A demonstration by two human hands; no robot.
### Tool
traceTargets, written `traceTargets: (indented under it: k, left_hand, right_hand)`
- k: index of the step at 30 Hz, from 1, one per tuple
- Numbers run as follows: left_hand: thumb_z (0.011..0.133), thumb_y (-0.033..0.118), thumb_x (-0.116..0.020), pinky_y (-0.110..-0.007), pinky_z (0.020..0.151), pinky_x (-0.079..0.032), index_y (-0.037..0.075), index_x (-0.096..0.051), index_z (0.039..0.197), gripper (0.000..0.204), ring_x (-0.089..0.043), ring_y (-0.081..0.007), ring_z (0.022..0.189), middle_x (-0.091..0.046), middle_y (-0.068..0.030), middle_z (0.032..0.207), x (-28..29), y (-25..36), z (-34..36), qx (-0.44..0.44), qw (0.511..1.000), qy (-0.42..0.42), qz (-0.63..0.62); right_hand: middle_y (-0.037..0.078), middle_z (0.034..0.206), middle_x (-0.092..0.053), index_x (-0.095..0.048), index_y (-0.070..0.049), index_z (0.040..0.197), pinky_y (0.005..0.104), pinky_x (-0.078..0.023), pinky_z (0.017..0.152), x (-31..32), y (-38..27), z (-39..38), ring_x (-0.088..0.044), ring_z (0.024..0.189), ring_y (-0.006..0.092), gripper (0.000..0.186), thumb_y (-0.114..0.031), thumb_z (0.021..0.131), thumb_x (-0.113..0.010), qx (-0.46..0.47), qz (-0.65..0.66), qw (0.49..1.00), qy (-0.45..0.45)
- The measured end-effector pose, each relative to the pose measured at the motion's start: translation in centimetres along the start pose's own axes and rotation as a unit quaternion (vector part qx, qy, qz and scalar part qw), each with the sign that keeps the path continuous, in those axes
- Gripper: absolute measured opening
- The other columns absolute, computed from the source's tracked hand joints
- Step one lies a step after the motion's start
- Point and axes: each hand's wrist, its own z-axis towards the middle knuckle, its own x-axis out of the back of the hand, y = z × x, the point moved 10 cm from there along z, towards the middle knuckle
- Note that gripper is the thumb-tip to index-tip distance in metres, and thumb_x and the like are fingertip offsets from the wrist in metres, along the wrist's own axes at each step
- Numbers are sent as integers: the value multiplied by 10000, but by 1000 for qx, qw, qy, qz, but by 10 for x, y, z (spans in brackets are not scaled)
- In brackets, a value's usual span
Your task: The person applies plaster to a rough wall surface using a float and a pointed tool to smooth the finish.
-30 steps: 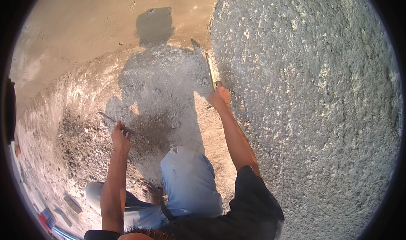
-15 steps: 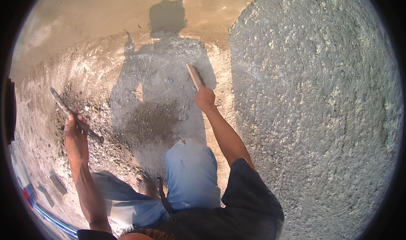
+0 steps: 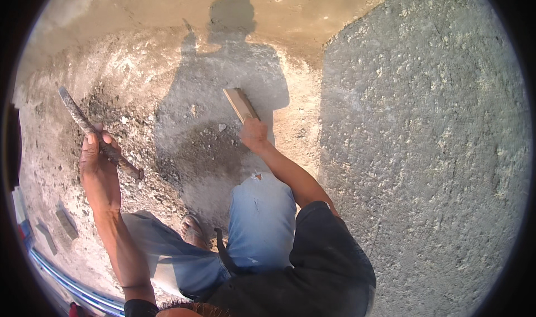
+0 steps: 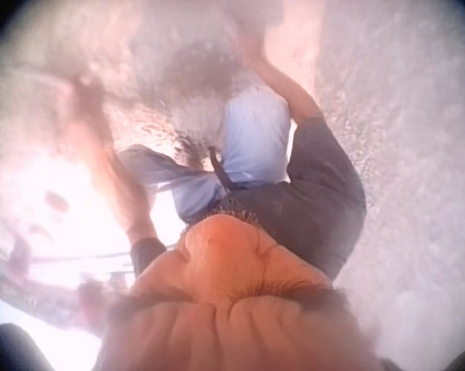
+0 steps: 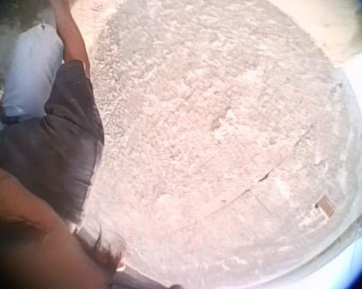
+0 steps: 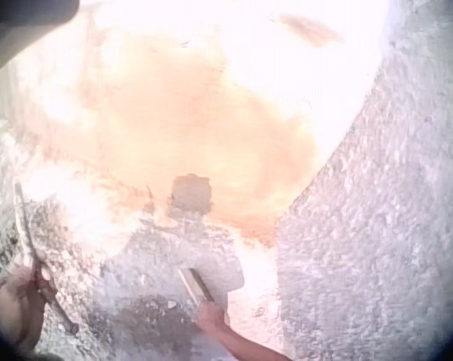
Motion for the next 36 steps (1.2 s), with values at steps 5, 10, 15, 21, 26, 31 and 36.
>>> traceTargets:
  k: [5,10,15,21,26,31,36]
  left_hand:
    - [971,243,-536,-233,748,-423,-5,-571,1163,316,-531,-97,821,-591,-25,901,6,-13,13,16,1000,15,14]
    - [985,281,-496,-258,746,-391,-21,-527,1218,382,-497,-113,807,-550,-9,885,7,-14,14,22,998,-7,55]
    - [979,254,-518,-260,761,-394,2,-560,1163,315,-490,-112,799,-562,-14,882,-3,-20,17,30,998,-26,58]
    - [967,261,-542,-228,713,-380,9,-582,1128,301,-481,-91,769,-566,-11,871,-11,-40,29,43,996,-31,77]
    - [968,254,-543,-229,728,-387,1,-575,1148,313,-488,-89,785,-567,-13,876,-10,-47,24,43,993,-41,98]
    - [969,250,-540,-232,733,-386,11,-577,1141,297,-487,-92,789,-566,-16,883,-9,-40,20,48,995,-15,88]
    - [967,252,-541,-234,726,-386,16,-582,1148,301,-486,-88,774,-569,-4,868,-16,-32,15,30,994,-28,98]
  right_hand:
    - [267,798,-636,-619,7,957,504,-500,746,-20,-81,-33,-632,796,432,245,-190,834,-542,84,122,989,-14]
    - [234,787,-642,-618,5,910,476,-509,723,55,17,-50,-637,789,402,208,-180,843,-549,-46,92,988,115]
    - [244,809,-652,-623,-21,1032,498,-505,731,12,139,-127,-647,789,407,278,-203,833,-557,-216,22,972,89]
    - [244,819,-649,-617,-37,1079,499,-503,729,-10,79,-137,-641,784,415,309,-195,820,-558,-180,129,975,10]
    - [221,782,-645,-589,-73,1124,486,-499,682,46,202,-177,-638,735,394,282,-153,862,-521,-299,24,943,141]
    - [229,798,-653,-610,-39,1069,481,-509,707,11,133,-154,-648,751,402,283,-205,853,-532,-176,72,978,90]
    - [253,801,-647,-621,-102,1130,482,-507,709,71,183,-94,-639,772,425,300,-195,859,-533,-231,68,953,184]
